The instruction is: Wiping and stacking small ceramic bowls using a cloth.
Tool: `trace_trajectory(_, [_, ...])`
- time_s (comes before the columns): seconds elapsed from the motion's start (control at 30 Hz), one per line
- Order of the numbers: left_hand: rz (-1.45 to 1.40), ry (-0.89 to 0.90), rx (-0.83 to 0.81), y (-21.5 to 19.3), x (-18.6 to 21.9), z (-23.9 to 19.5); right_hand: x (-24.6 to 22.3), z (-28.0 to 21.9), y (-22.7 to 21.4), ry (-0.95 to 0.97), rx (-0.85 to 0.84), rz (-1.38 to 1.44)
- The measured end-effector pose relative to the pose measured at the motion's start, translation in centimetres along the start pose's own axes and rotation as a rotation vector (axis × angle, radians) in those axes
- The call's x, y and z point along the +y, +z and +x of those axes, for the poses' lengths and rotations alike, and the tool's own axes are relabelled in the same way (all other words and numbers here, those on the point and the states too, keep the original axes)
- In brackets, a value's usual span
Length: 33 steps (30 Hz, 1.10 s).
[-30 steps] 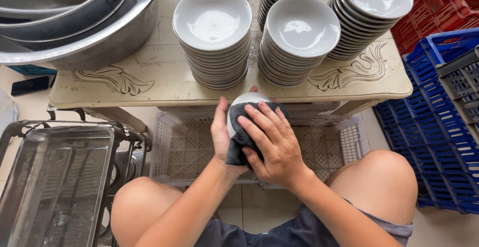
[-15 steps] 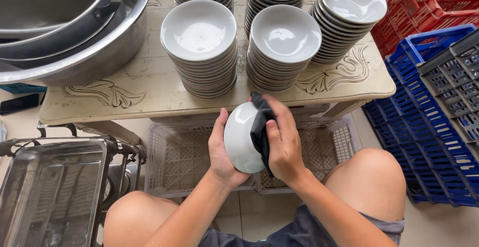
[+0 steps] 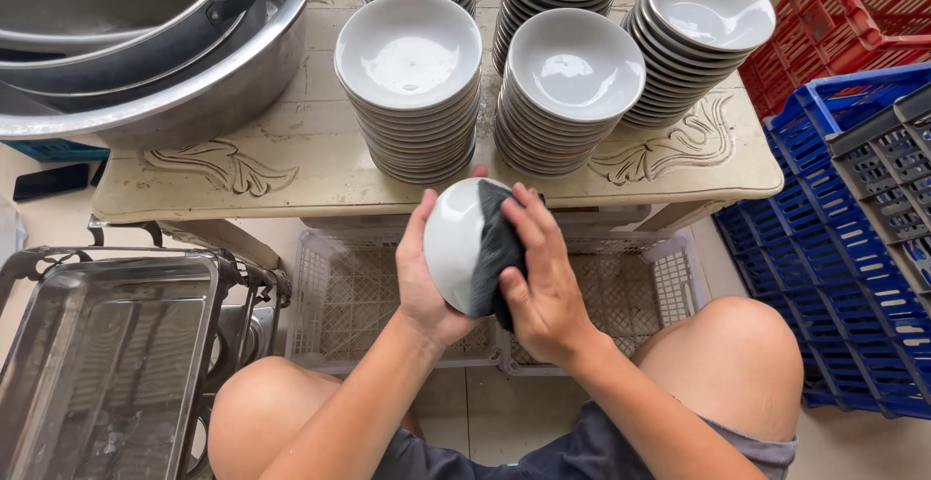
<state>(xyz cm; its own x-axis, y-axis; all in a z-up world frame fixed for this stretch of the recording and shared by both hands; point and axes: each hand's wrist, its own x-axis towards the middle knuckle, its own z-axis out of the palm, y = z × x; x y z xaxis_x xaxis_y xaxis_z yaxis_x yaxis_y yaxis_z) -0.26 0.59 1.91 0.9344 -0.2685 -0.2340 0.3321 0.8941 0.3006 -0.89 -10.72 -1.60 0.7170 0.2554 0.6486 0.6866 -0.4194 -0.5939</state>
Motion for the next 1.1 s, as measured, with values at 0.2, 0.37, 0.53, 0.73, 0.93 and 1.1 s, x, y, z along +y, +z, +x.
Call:
trace_trajectory(0.2, [0.207,-0.077,0.082,-2.3,-2.5,0.8,-0.9,0.9,-0.3,0.015,0.038,-0.057])
trace_trajectory(0.37, [0.079,-0.080,0.075,-3.4,-1.9,1.4,-0.6,-0.3,0.9,-0.167,-0.006,-0.266])
trace_trajectory(0.53, [-0.043,0.011,0.035,-1.9,-0.7,1.0,0.3,-0.6,1.3,-0.205,0.068,-0.272])
trace_trajectory(0.73, [0.090,-0.068,0.070,-0.9,-0.8,0.3,-0.4,0.7,0.5,0.069,0.144,0.076])
trace_trajectory(0.93, [0.113,-0.053,0.185,-2.4,-2.3,0.6,-1.0,0.4,1.1,-0.131,0.059,-0.232])
trace_trajectory(1.1, [-0.061,0.028,0.094,-3.4,-0.8,2.0,0.3,-0.5,1.8,-0.300,0.024,-0.261])
